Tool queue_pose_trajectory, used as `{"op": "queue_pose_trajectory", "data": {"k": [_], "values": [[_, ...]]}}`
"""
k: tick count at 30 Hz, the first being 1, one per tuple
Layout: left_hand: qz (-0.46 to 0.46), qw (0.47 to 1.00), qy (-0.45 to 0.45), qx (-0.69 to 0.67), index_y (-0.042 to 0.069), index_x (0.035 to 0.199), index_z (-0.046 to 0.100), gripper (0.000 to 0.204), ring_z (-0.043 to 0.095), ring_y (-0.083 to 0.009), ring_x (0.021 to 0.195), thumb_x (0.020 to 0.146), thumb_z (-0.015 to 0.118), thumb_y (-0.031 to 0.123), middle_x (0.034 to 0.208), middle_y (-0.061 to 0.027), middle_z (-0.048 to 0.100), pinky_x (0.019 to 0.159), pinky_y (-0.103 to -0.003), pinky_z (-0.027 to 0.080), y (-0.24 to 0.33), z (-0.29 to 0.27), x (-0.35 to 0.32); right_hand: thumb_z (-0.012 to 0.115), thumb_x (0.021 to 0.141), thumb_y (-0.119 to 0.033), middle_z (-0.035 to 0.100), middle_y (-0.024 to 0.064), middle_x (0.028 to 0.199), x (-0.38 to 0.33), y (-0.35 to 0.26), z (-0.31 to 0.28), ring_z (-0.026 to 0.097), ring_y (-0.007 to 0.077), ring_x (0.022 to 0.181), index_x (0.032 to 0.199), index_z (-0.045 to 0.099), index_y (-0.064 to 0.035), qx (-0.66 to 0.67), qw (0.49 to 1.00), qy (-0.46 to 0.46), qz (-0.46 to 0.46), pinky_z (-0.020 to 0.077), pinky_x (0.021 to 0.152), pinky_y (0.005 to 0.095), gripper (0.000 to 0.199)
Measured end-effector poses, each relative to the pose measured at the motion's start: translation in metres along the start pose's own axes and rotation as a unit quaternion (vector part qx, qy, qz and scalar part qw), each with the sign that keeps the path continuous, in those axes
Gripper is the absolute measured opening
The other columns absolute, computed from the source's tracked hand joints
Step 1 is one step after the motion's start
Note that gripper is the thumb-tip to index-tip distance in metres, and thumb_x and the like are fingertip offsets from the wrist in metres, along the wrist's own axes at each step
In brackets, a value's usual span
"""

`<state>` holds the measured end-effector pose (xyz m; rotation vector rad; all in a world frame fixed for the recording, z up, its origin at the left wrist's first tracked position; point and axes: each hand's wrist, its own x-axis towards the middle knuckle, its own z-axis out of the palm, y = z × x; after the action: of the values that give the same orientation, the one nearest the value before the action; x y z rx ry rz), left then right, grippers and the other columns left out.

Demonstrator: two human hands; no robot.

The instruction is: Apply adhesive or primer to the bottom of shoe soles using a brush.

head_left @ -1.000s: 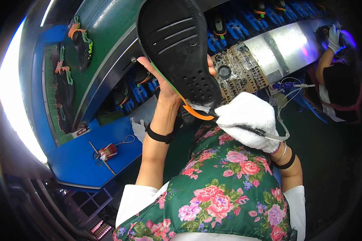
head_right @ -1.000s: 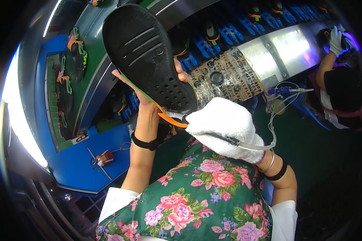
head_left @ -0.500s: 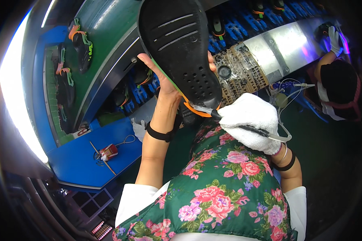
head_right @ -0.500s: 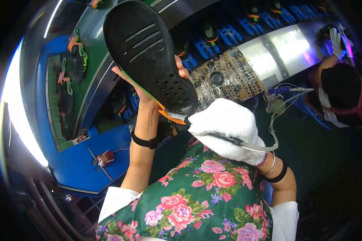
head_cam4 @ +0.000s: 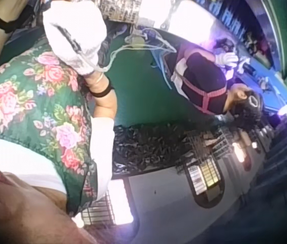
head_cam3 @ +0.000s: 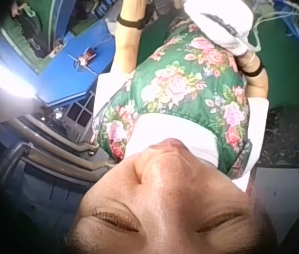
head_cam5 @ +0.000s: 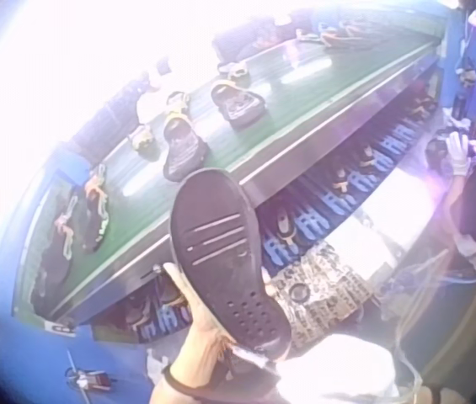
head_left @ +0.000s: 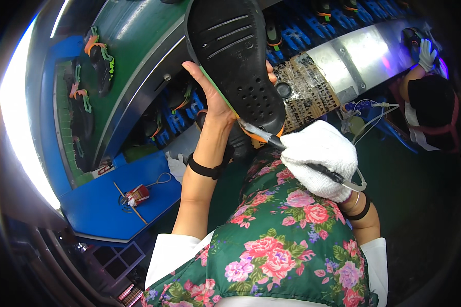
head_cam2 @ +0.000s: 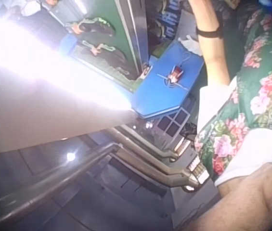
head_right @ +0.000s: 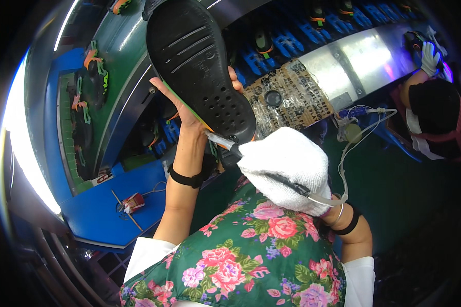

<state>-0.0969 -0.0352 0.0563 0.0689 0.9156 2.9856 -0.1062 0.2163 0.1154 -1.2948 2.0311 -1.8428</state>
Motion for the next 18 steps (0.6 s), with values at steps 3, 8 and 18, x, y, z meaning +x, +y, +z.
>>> {"op": "queue_pose_trajectory", "data": {"k": [3, 8, 18], "values": [[-0.002, 0.999, 0.032, 0.034, 0.001, 0.140, 0.050, 0.131, 0.066, -0.0349, 0.095, 0.068, 0.022, 0.106, 0.109, -0.0229, 0.065, 0.085, -0.048, 0.057, -0.001, -0.004, 0.000, 0.084, 0.072, 0.001, 0.076, 0.0131, 0.094, -0.005, 0.005, 0.005, 0.072, 0.0285, 0.080, 0.089, 0.076, -0.0067, -0.017, 1.000, 0.011, -0.006, 0.0558, 0.073, 0.0372, 0.020], [-0.012, 0.999, 0.049, 0.015, 0.001, 0.139, 0.051, 0.128, 0.065, -0.0344, 0.092, 0.070, 0.024, 0.105, 0.108, -0.0222, 0.065, 0.084, -0.048, 0.056, -0.002, -0.004, -0.003, 0.082, 0.072, 0.003, 0.076, 0.0126, 0.094, -0.005, 0.004, 0.009, 0.072, 0.0270, 0.080, 0.088, 0.075, -0.0064, 0.041, 0.999, 0.022, 0.010, 0.0557, 0.073, 0.0364, 0.020], [0.022, 1.000, 0.008, 0.005, 0.003, 0.132, 0.054, 0.120, 0.063, -0.0321, 0.086, 0.070, 0.033, 0.104, 0.104, -0.0200, 0.064, 0.083, -0.045, 0.054, -0.002, 0.007, -0.005, 0.082, 0.072, 0.003, 0.077, 0.0098, 0.092, -0.005, 0.009, 0.006, 0.071, 0.0239, 0.079, 0.086, 0.076, -0.0059, -0.008, 0.999, 0.033, 0.026, 0.0551, 0.072, 0.0346, 0.018]]}}
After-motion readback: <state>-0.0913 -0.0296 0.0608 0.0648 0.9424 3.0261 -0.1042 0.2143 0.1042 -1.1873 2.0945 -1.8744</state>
